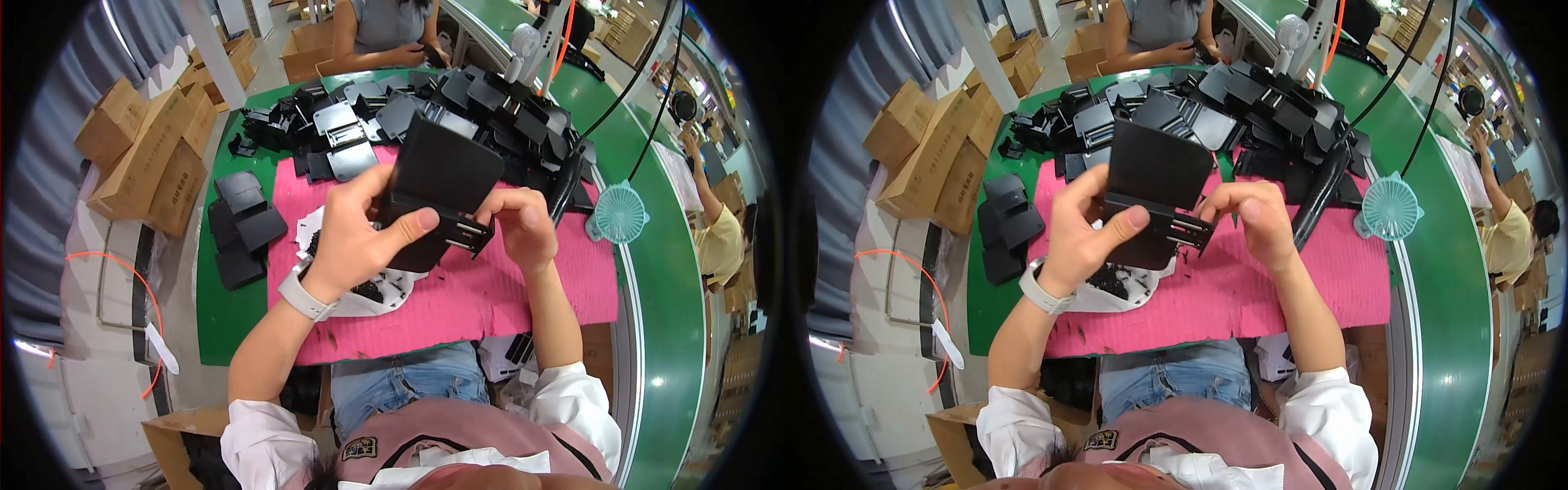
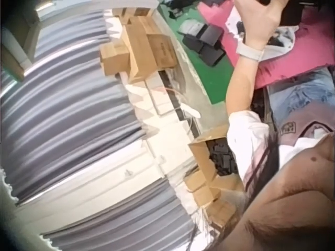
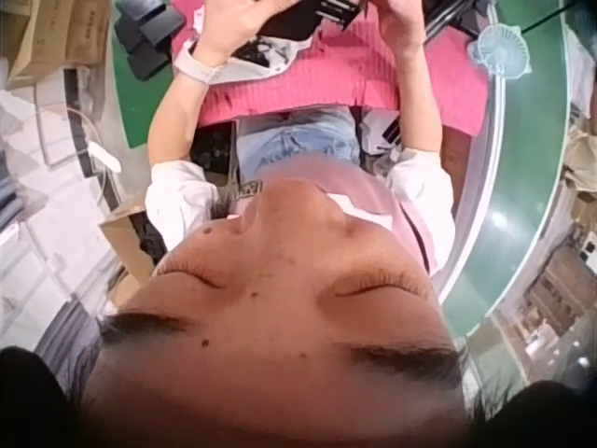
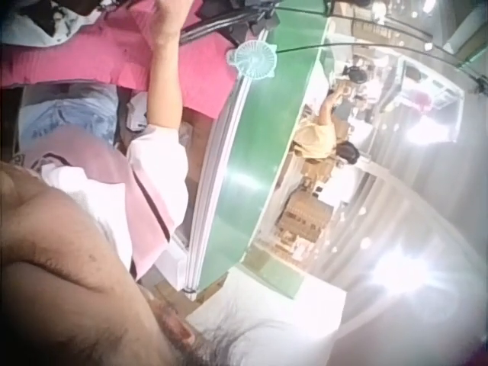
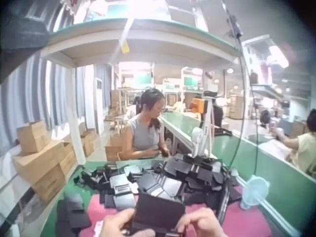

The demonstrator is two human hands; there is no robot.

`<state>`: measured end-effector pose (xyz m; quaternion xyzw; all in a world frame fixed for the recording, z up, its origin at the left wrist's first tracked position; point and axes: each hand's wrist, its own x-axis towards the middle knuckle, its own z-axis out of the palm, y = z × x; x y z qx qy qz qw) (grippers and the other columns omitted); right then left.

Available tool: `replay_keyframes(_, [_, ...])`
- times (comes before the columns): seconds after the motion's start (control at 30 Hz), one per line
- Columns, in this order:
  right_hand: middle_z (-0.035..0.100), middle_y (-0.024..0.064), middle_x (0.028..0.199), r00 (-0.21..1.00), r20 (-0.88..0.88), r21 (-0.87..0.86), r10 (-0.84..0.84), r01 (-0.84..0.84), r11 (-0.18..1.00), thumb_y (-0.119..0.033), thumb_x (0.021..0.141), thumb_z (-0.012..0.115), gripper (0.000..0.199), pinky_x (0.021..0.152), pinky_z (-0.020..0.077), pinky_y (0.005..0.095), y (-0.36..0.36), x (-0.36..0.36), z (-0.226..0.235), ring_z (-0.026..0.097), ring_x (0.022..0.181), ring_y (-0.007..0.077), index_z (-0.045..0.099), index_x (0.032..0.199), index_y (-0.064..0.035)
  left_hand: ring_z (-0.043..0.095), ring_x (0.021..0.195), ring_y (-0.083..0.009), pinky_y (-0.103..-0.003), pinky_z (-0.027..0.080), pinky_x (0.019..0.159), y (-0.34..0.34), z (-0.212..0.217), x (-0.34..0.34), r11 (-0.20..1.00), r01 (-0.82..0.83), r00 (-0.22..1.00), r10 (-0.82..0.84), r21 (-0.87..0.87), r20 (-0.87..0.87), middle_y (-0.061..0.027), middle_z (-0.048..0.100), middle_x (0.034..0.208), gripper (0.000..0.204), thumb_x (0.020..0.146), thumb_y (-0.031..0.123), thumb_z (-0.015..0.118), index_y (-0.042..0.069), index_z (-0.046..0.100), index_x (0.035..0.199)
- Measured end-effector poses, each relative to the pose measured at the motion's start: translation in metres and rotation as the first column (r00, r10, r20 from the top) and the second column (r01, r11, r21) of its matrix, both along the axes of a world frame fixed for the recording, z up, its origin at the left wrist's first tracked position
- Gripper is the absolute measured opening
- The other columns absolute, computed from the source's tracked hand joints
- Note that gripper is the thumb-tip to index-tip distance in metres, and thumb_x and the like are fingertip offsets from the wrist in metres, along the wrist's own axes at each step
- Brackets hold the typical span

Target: Assemble black plastic components using an electric screwdriver.

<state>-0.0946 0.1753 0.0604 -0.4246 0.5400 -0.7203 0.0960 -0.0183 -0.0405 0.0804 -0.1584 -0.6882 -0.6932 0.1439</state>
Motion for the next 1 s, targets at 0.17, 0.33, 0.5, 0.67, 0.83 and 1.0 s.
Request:
replay_keyframes(0.17, [0.065,0.0188,0.099,0.956,0.143,0.121,-0.255,0.239,0.964,-0.043,0.088,0.047,0.057,0.064,0.0519,0.0275,0.009,0.007,0.003,0.067,0.076,0.0248,0.054,0.118,0.0050,0.060,0.080,-0.0122,-0.026,0.049,0.072,-0.049,0.017,0.042,0.897,-0.432,0.890,0.408,-0.091,-0.203,-0.0057,0.064,0.093,0.037,0.075,0.015,0.076,-0.001,0.060,0.105])
replay_keyframes(0.33, [0.065,0.0121,0.094,0.913,0.177,0.347,-0.366,0.290,0.892,-0.017,0.088,0.054,0.029,0.063,0.0493,0.0237,0.020,-0.011,-0.006,0.064,0.070,0.0158,0.059,0.107,0.0037,0.065,0.080,-0.0182,-0.032,0.057,0.072,-0.217,0.004,0.173,0.447,-0.870,0.477,0.869,0.210,0.127,-0.0096,0.065,0.093,0.023,0.088,0.019,0.065,0.001,0.061,0.100])
replay_keyframes(0.5, [0.066,0.0096,0.081,0.908,-0.226,0.490,-0.352,0.418,0.765,-0.017,0.076,0.065,0.034,0.065,0.0503,0.0294,-0.009,-0.021,0.005,0.065,0.072,0.0171,0.060,0.104,0.0027,0.059,0.068,-0.0150,-0.031,0.051,0.060,-0.353,-0.096,0.421,-0.067,-0.967,-0.107,0.983,-0.247,0.152,-0.0105,0.063,0.090,0.036,0.085,0.027,0.069,-0.007,0.060,0.094])
replay_keyframes(0.67, [0.065,0.0145,0.090,0.395,-0.890,0.289,-0.226,0.874,0.390,-0.033,0.073,0.070,0.056,0.071,0.0525,0.0410,-0.049,-0.060,-0.013,0.065,0.086,0.0323,0.053,0.116,-0.0009,0.059,0.094,-0.0413,-0.041,0.045,0.088,-0.386,-0.167,0.490,-0.560,-0.120,-0.405,0.782,-0.820,-0.474,-0.0305,0.061,0.104,0.066,0.073,0.040,0.073,-0.015,0.058,0.107])
replay_keyframes(0.83, [0.063,0.0167,0.090,0.352,-0.926,0.340,-0.134,0.935,0.104,-0.043,0.065,0.074,0.076,0.069,0.0542,0.0414,-0.081,-0.092,-0.033,0.064,0.088,0.0333,0.045,0.123,-0.0035,0.060,0.093,-0.0191,-0.030,0.047,0.084,-0.333,-0.126,0.340,-0.077,-0.838,-0.070,0.997,-0.540,-0.033,-0.0137,0.064,0.106,0.032,0.086,0.017,0.066,-0.004,0.061,0.110])
replay_keyframes(1.0, [0.063,0.0176,0.089,0.480,-0.857,0.479,-0.186,0.876,0.051,-0.039,0.061,0.076,0.073,0.071,0.0542,0.0424,-0.082,-0.100,-0.031,0.066,0.084,0.0351,0.046,0.113,0.0016,0.061,0.090,-0.0156,-0.027,0.050,0.080,-0.204,-0.045,0.176,0.437,-0.884,0.434,0.899,-0.164,0.054,-0.0082,0.063,0.100,0.019,0.089,0.011,0.060,-0.002,0.061,0.103])
